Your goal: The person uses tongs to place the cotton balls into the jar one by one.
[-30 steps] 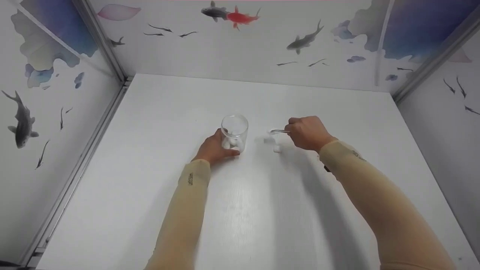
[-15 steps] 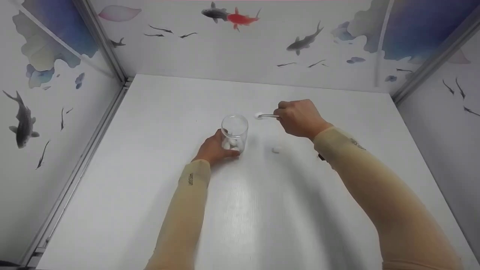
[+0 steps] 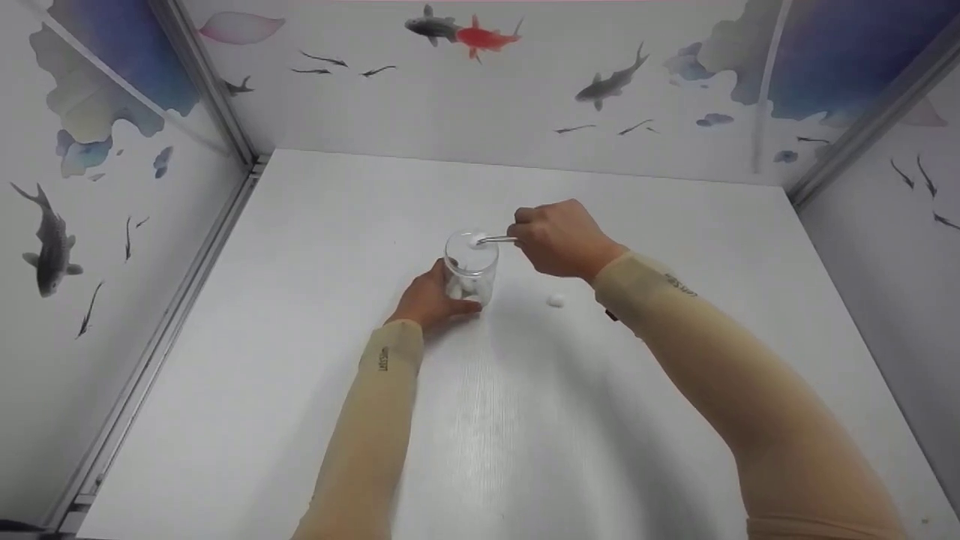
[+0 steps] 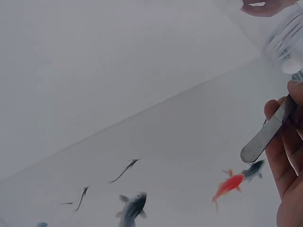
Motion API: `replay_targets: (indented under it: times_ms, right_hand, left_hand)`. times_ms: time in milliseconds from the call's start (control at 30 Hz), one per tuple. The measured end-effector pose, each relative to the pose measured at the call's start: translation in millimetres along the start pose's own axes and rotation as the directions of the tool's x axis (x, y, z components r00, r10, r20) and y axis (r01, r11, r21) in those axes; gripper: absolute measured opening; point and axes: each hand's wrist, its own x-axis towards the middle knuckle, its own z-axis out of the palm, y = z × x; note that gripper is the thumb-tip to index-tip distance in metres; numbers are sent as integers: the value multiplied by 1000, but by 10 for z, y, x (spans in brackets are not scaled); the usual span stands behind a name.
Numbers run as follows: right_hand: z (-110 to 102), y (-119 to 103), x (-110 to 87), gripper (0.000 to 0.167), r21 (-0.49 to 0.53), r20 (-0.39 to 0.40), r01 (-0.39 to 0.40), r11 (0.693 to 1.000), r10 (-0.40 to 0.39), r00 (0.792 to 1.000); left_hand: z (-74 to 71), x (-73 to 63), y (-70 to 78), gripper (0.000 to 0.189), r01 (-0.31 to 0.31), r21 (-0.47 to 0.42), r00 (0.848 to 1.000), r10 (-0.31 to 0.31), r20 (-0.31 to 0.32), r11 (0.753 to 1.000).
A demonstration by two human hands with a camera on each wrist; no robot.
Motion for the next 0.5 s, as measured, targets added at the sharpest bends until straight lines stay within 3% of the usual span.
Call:
replay_targets:
  times_ms: [200,500]
  right_hand:
    - [46,-46,34,14,-11,64,8,1000,-8,998]
    - [85,-48,16,13,-51,73,27,998,-23,997]
  left_hand:
    - [-1,3,5,109,-14,6,1000,14,-6,1000]
    - [-20,-17,14,107,-29,6,1000,29,-4,1000]
